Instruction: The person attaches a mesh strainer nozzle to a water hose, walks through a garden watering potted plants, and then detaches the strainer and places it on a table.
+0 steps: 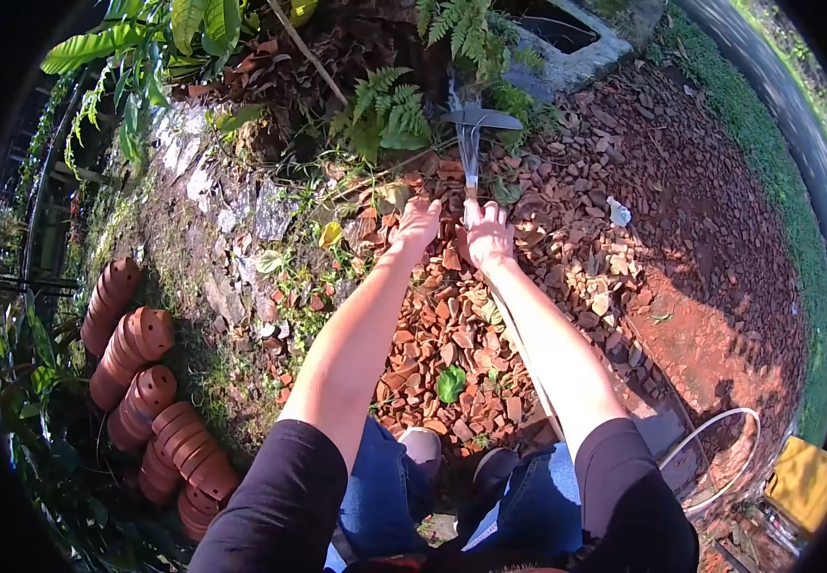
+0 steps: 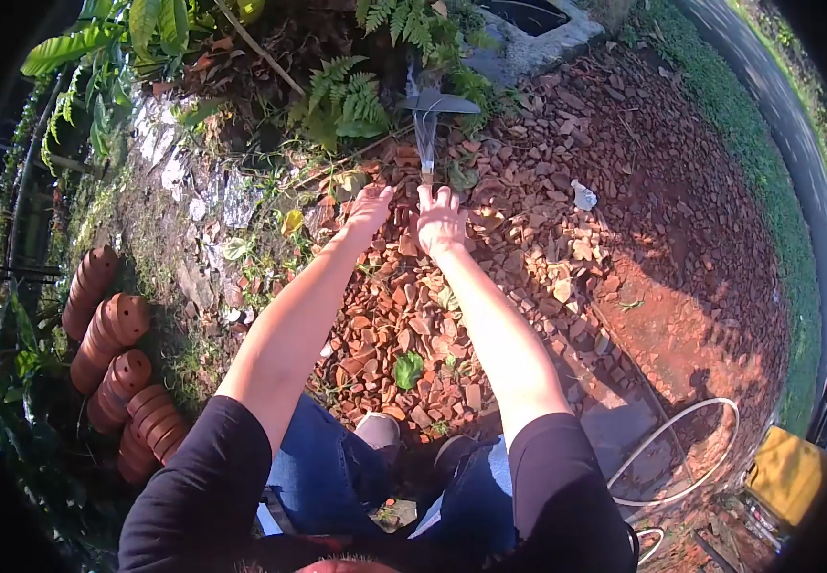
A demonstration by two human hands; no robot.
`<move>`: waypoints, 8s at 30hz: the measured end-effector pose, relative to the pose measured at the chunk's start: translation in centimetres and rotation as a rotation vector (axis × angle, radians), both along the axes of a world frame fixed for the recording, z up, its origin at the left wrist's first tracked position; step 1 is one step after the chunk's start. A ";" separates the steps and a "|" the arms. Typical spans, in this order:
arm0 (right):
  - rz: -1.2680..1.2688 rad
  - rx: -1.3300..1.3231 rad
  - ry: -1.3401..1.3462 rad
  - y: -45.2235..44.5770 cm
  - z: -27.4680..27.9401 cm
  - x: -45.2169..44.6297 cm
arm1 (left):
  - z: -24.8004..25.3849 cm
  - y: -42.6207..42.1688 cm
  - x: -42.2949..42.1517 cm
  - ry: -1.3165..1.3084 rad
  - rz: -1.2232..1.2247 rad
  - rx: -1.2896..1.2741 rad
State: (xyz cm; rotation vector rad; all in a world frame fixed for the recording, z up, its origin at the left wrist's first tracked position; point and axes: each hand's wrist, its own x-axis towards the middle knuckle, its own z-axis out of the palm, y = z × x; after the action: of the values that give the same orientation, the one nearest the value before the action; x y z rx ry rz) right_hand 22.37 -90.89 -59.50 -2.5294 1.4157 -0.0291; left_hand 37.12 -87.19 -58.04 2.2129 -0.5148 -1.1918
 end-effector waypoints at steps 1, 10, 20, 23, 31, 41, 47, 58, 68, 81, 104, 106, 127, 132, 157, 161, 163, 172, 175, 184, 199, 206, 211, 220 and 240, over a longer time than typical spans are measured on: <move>-0.025 0.061 0.001 -0.6 -2.0 0.0 | -1.0 -0.7 0.0 -0.052 -0.033 0.009; -0.023 0.578 -0.591 -0.4 -8.1 -2.0 | -5.6 -6.0 -0.3 0.236 0.139 -0.353; -0.074 0.590 -0.584 -2.5 9.3 -5.0 | 1.8 -10.5 -2.1 1.144 0.398 -0.741; -0.135 0.530 -0.693 -3.2 11.2 -4.4 | 3.7 -10.7 -3.2 1.189 0.323 -0.766; -0.120 0.800 -0.683 -6.5 15.7 -5.2 | 11.5 -10.1 -4.6 1.233 0.193 -0.845; -0.246 0.423 -0.720 -7.9 22.8 -2.9 | 22.8 -7.3 -5.3 1.039 0.010 -0.659; -0.236 0.817 -0.893 -6.1 40.7 -3.1 | 36.7 0.0 -9.9 1.277 -0.079 -0.658; -0.461 1.002 -1.042 -7.8 67.8 2.7 | 61.4 2.8 -11.3 1.040 0.030 -0.835; -0.221 1.269 -1.354 -9.5 71.7 7.6 | 72.6 4.4 -4.7 0.495 0.005 -0.801; -0.324 1.160 -1.074 -7.6 74.6 9.4 | 71.2 1.5 -2.2 0.223 0.013 -0.720; -0.260 1.184 -1.190 2.5 76.1 3.7 | 72.4 8.6 -2.9 0.726 0.141 -0.791; -0.198 1.058 -1.216 3.3 75.1 3.4 | 72.0 9.1 -3.3 0.739 0.133 -0.820; -0.206 0.902 -1.019 9.9 75.4 2.7 | 74.2 18.0 -8.4 0.355 -0.046 -0.884; -0.163 1.015 -0.975 11.7 77.8 2.8 | 74.4 21.2 -8.8 0.494 0.014 -0.885; 0.005 1.019 -1.050 31.1 84.4 6.2 | 79.4 39.2 -7.1 0.313 0.189 -0.900; -0.057 0.971 -1.112 36.8 86.0 7.9 | 82.4 45.0 -5.2 0.277 0.116 -0.870; -0.021 0.898 -1.125 39.0 84.8 9.0 | 82.4 47.8 -3.7 0.258 0.060 -0.865; -0.168 0.911 -1.200 46.6 85.0 10.3 | 83.8 54.9 -0.6 0.195 0.000 -0.805; 0.025 0.873 -1.205 46.9 84.8 10.0 | 81.9 53.9 1.2 0.208 -0.094 -0.821; -0.018 0.905 -1.401 49.6 87.2 10.3 | 82.1 56.4 1.6 0.099 -0.125 -0.811; -0.138 1.041 -1.506 47.3 83.3 6.1 | 80.2 57.5 -3.1 0.338 0.050 -0.846; -0.251 1.005 -1.395 43.5 85.3 6.0 | 76.7 61.4 -0.3 0.437 0.276 -0.796; -0.154 1.052 -1.369 43.0 84.0 5.8 | 78.6 62.2 0.2 0.462 0.303 -0.807; -0.272 0.973 -1.306 42.0 84.1 6.2 | 79.0 63.4 -2.8 0.382 0.347 -0.826; -0.131 0.765 -1.150 45.0 82.8 4.7 | 78.4 69.1 -7.2 0.227 0.403 -0.680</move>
State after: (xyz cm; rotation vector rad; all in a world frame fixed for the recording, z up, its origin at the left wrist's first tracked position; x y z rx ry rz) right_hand 27.09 -45.91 23.32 -1.3350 0.8260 -0.6880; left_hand 29.92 -18.08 20.32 1.4875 -0.2973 -0.8663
